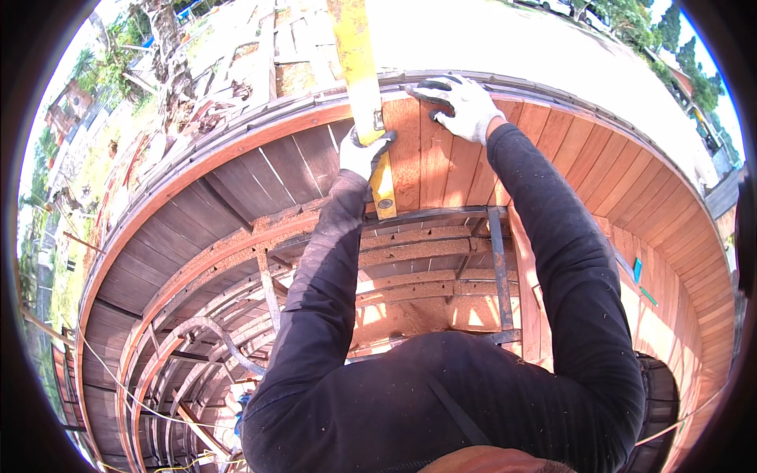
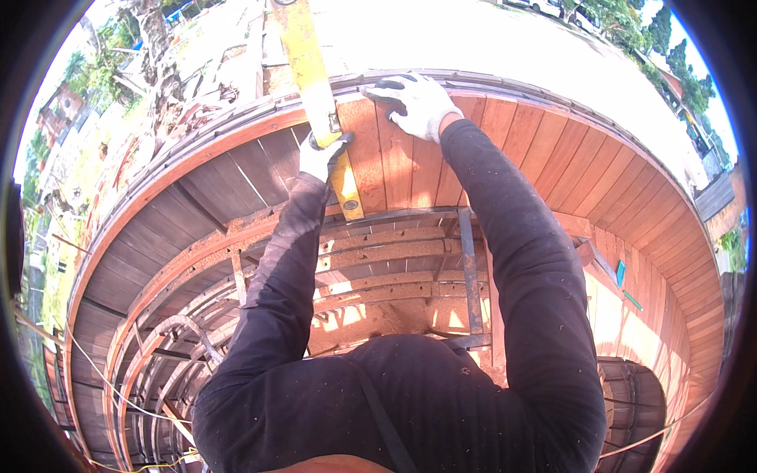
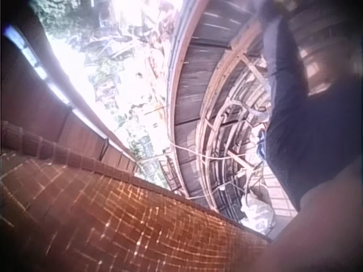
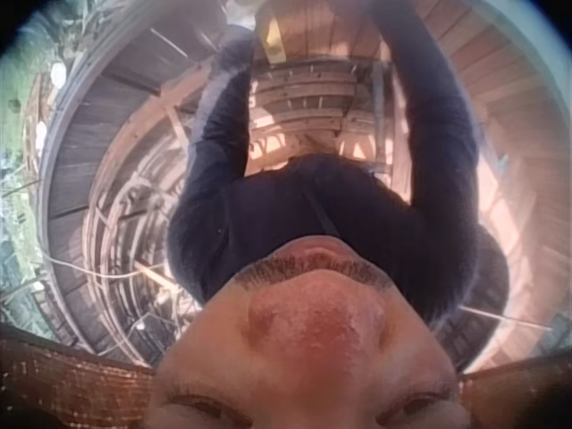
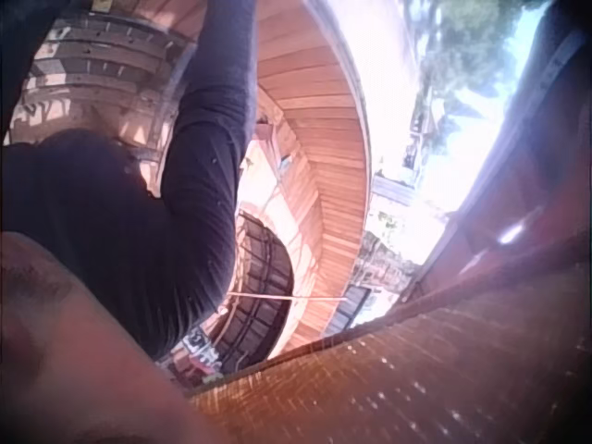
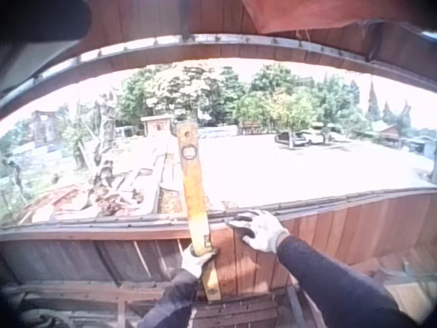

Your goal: The person installs wooden planks on a curved roof structure. They repeatedly place a plank, check its alignment with a spirit level, and secure it using a nail gun. The process is repeated for multiple planks along the curved edge.

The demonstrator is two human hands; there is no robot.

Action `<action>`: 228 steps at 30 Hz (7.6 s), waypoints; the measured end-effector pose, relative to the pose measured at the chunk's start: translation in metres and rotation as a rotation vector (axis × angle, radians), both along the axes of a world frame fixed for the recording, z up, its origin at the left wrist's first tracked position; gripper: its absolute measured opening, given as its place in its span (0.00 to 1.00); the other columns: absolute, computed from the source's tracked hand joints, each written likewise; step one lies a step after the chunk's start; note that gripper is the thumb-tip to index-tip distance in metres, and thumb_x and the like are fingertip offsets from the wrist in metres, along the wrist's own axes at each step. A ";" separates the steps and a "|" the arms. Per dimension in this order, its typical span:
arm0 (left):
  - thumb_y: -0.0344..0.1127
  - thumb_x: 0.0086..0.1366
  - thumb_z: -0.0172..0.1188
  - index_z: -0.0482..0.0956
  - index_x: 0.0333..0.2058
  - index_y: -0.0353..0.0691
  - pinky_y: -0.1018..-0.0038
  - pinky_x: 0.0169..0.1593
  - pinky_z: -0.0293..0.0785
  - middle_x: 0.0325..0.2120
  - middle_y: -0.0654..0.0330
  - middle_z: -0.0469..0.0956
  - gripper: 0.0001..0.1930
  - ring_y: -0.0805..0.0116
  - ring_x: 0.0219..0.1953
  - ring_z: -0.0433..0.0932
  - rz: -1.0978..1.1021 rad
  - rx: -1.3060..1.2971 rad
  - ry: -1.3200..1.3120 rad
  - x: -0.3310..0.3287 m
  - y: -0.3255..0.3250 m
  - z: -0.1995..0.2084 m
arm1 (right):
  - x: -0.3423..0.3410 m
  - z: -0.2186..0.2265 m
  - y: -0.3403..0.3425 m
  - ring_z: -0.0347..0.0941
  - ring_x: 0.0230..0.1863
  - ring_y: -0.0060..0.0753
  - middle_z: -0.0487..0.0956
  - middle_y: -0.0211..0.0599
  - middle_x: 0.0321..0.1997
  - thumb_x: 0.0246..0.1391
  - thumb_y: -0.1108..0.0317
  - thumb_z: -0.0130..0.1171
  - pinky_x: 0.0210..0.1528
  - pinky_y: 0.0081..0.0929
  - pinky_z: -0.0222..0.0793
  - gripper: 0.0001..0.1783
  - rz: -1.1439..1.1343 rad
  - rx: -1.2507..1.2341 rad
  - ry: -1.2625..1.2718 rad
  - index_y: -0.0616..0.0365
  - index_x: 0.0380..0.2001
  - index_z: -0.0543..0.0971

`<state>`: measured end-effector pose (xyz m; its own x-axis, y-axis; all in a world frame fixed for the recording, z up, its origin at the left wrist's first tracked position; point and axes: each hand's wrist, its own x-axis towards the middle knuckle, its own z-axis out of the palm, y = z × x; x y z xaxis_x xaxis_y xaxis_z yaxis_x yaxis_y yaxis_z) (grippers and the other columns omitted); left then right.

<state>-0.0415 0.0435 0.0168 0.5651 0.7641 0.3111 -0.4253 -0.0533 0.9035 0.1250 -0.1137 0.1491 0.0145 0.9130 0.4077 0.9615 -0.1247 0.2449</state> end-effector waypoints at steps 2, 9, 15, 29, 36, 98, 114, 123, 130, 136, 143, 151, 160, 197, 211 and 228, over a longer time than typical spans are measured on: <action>0.32 0.51 0.75 0.77 0.38 0.38 0.83 0.31 0.71 0.29 0.67 0.78 0.18 0.81 0.27 0.73 0.010 0.011 -0.010 0.000 -0.004 0.002 | 0.000 -0.001 -0.001 0.61 0.64 0.38 0.69 0.30 0.62 0.56 0.60 0.55 0.69 0.38 0.54 0.33 0.012 0.012 0.017 0.28 0.65 0.62; 0.33 0.50 0.75 0.77 0.40 0.39 0.81 0.36 0.73 0.32 0.67 0.78 0.20 0.79 0.33 0.75 0.044 0.060 0.064 0.001 0.000 -0.001 | 0.010 -0.008 0.004 0.60 0.65 0.49 0.68 0.38 0.63 0.55 0.57 0.58 0.67 0.46 0.57 0.30 0.029 0.040 0.133 0.36 0.62 0.68; 0.28 0.51 0.74 0.76 0.40 0.38 0.80 0.37 0.74 0.32 0.67 0.78 0.18 0.78 0.33 0.76 0.016 -0.009 0.050 -0.002 -0.006 0.006 | 0.002 -0.002 0.002 0.62 0.63 0.38 0.69 0.30 0.62 0.56 0.61 0.56 0.68 0.37 0.57 0.33 0.012 0.013 0.049 0.28 0.65 0.62; 0.31 0.50 0.75 0.76 0.40 0.39 0.80 0.37 0.74 0.32 0.67 0.78 0.20 0.78 0.33 0.75 0.037 0.018 0.119 -0.002 -0.005 0.006 | 0.000 0.000 0.000 0.62 0.64 0.38 0.68 0.30 0.63 0.56 0.62 0.54 0.68 0.41 0.56 0.36 0.005 0.006 0.079 0.22 0.66 0.58; 0.32 0.50 0.75 0.76 0.40 0.39 0.79 0.37 0.74 0.32 0.66 0.77 0.20 0.78 0.33 0.75 0.024 0.017 0.087 -0.001 -0.003 0.003 | 0.001 -0.004 0.000 0.62 0.64 0.39 0.69 0.31 0.63 0.56 0.62 0.55 0.67 0.41 0.57 0.36 0.015 0.046 0.049 0.23 0.66 0.59; 0.38 0.50 0.76 0.77 0.36 0.38 0.78 0.35 0.73 0.29 0.66 0.78 0.19 0.77 0.29 0.75 0.205 0.138 0.272 -0.002 -0.007 0.006 | 0.014 -0.172 -0.408 0.69 0.54 0.48 0.75 0.42 0.53 0.46 0.58 0.66 0.60 0.44 0.62 0.40 -0.961 0.153 0.517 0.45 0.64 0.64; 0.39 0.50 0.75 0.76 0.38 0.37 0.76 0.39 0.74 0.31 0.64 0.78 0.21 0.75 0.32 0.75 0.214 0.115 0.344 -0.004 -0.007 0.008 | -0.024 -0.192 -0.466 0.60 0.65 0.56 0.62 0.60 0.63 0.39 0.54 0.69 0.66 0.43 0.58 0.53 -1.228 -0.211 0.445 0.48 0.68 0.56; 0.37 0.50 0.75 0.76 0.41 0.37 0.77 0.40 0.74 0.33 0.64 0.79 0.22 0.75 0.33 0.76 0.166 0.095 0.310 -0.008 -0.006 0.005 | -0.030 -0.235 -0.495 0.74 0.46 0.53 0.76 0.54 0.48 0.47 0.61 0.60 0.49 0.43 0.71 0.44 -1.400 -0.153 0.468 0.57 0.67 0.57; 0.26 0.54 0.70 0.74 0.44 0.36 0.77 0.43 0.77 0.36 0.64 0.79 0.19 0.75 0.36 0.77 0.130 0.103 0.275 -0.002 -0.005 0.003 | -0.015 -0.183 -0.494 0.78 0.42 0.50 0.80 0.51 0.38 0.47 0.67 0.60 0.46 0.42 0.71 0.17 -1.349 0.166 0.600 0.55 0.43 0.77; 0.25 0.54 0.70 0.73 0.46 0.36 0.77 0.43 0.77 0.37 0.63 0.79 0.21 0.74 0.37 0.78 0.194 0.151 0.318 0.000 0.003 -0.008 | -0.039 -0.077 -0.460 0.67 0.18 0.24 0.70 0.31 0.19 0.53 0.66 0.57 0.22 0.23 0.60 0.08 -0.728 0.855 1.096 0.61 0.32 0.74; 0.36 0.50 0.74 0.76 0.45 0.35 0.75 0.44 0.76 0.36 0.60 0.81 0.25 0.73 0.37 0.78 0.150 0.169 0.289 0.006 0.013 -0.022 | -0.103 0.007 -0.341 0.65 0.23 0.28 0.69 0.34 0.24 0.53 0.67 0.54 0.27 0.26 0.62 0.10 0.138 0.961 1.500 0.64 0.31 0.70; 0.45 0.48 0.76 0.76 0.47 0.36 0.73 0.47 0.75 0.39 0.58 0.81 0.31 0.71 0.39 0.78 0.146 0.152 0.318 0.003 0.013 -0.017 | -0.107 -0.057 -0.157 0.78 0.41 0.45 0.80 0.41 0.41 0.51 0.72 0.59 0.40 0.37 0.72 0.11 0.008 0.537 0.028 0.51 0.39 0.82; 0.33 0.52 0.73 0.75 0.43 0.36 0.75 0.42 0.75 0.36 0.62 0.80 0.22 0.74 0.36 0.77 0.212 0.193 0.423 -0.005 -0.009 0.010 | -0.119 -0.072 -0.067 0.80 0.33 0.26 0.83 0.36 0.30 0.46 0.71 0.66 0.36 0.23 0.75 0.13 -0.092 0.705 1.156 0.64 0.35 0.79; 0.46 0.47 0.76 0.75 0.47 0.39 0.71 0.51 0.74 0.42 0.56 0.81 0.31 0.65 0.44 0.80 0.185 0.359 0.609 -0.007 0.013 -0.013 | -0.112 -0.090 -0.044 0.79 0.43 0.25 0.82 0.36 0.42 0.43 0.71 0.69 0.47 0.20 0.73 0.27 -0.003 0.514 1.151 0.59 0.50 0.75; 0.39 0.48 0.76 0.73 0.48 0.37 0.71 0.49 0.76 0.40 0.59 0.80 0.31 0.70 0.41 0.79 0.139 0.266 0.691 -0.011 0.001 0.007 | -0.107 -0.130 -0.098 0.80 0.41 0.39 0.82 0.41 0.38 0.49 0.62 0.64 0.43 0.31 0.74 0.13 -0.161 0.419 0.714 0.59 0.35 0.80; 0.48 0.44 0.77 0.70 0.53 0.35 0.71 0.51 0.74 0.45 0.55 0.79 0.39 0.67 0.45 0.78 0.245 0.186 0.585 -0.007 -0.007 -0.017 | -0.112 -0.196 -0.166 0.79 0.44 0.44 0.81 0.44 0.45 0.46 0.68 0.65 0.44 0.32 0.73 0.30 0.099 0.319 0.896 0.58 0.55 0.71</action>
